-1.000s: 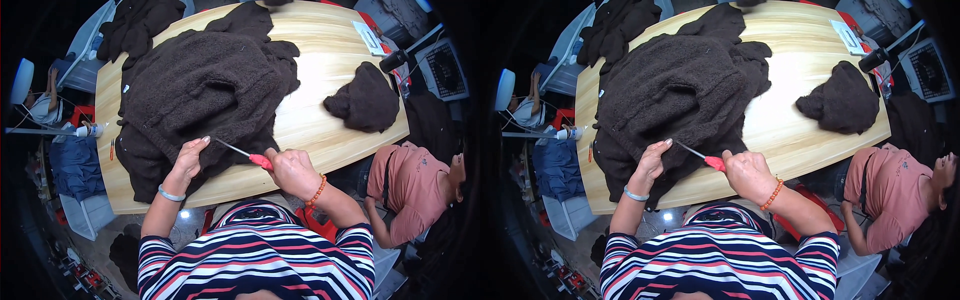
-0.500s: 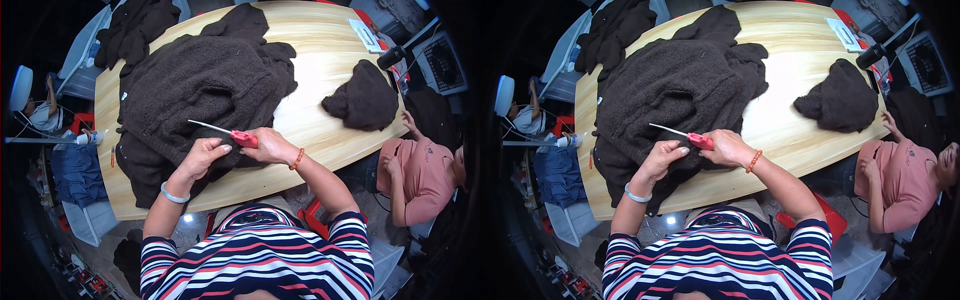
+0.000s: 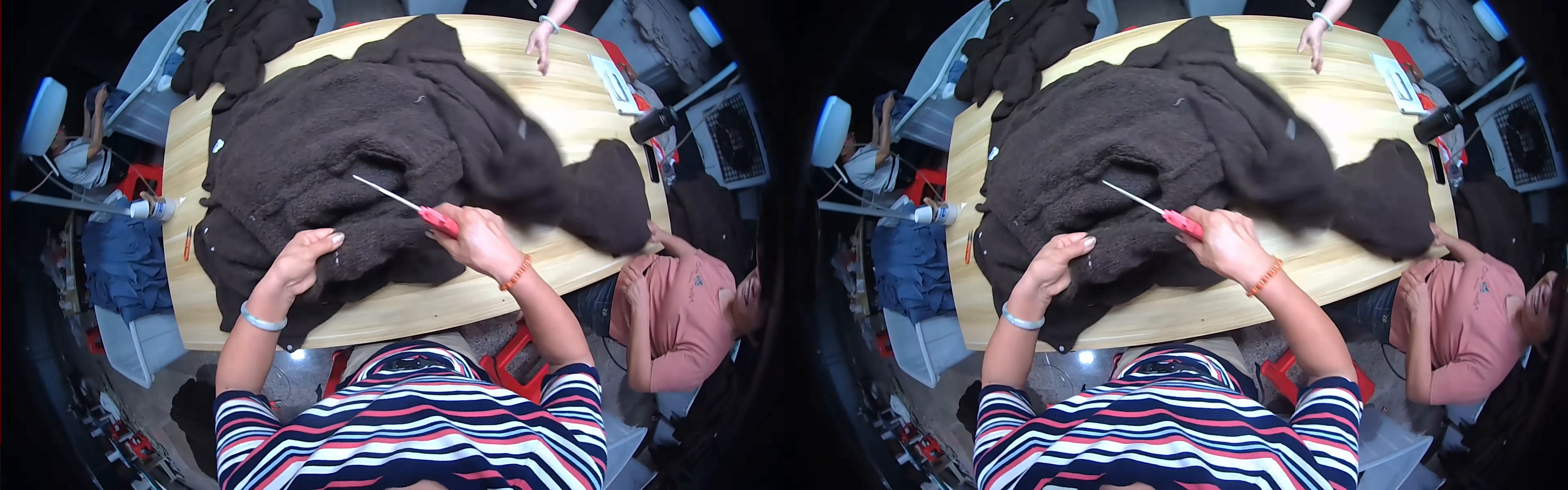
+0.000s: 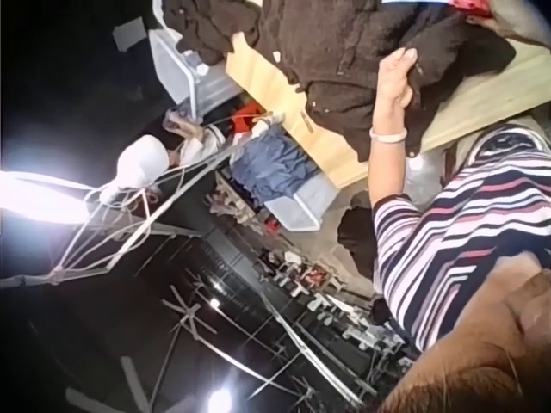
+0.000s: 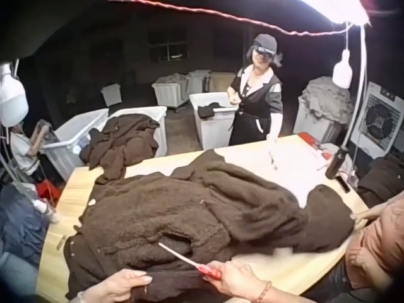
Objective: Trimming loose threads from sweaters using scissors.
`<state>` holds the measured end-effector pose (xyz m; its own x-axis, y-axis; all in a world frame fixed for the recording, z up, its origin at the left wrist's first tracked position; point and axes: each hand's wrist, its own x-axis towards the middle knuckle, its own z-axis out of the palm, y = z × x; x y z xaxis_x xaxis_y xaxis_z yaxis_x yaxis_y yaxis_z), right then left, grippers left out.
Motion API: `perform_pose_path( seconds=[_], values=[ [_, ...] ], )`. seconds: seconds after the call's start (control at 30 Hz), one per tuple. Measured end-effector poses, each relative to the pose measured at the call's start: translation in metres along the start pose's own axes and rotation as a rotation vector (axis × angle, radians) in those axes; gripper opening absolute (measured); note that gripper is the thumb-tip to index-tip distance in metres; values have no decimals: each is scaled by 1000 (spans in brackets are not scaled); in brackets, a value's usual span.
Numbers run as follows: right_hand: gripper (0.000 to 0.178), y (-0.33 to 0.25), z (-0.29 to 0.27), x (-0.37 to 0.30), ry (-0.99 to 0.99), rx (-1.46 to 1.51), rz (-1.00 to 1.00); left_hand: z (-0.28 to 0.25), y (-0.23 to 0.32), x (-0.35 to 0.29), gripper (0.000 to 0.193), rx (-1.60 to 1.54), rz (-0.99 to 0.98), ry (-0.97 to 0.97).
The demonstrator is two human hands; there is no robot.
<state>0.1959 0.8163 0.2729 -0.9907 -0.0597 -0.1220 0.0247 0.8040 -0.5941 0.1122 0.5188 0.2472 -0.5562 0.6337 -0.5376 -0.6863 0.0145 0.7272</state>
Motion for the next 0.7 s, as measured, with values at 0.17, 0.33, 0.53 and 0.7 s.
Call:
perform_pose_path(
  seconds=[0.17, 0.33, 0.53, 0.7],
  values=[
    [21, -16, -16, -45, -116, -117, -163, -15, -14, 11, 14, -180, 48, 139],
    [22, -35, -12, -64, -186, -147, -174, -14, -16, 12, 11, -207, 51, 120],
    [20, -39, -1, -59, -58, -177, -206, -22, -35, 14, 10, -138, 152, 266],
    [18, -47, 8, -62, -149, -160, -323, -30, -43, 11, 10, -197, 136, 279]
  ],
)
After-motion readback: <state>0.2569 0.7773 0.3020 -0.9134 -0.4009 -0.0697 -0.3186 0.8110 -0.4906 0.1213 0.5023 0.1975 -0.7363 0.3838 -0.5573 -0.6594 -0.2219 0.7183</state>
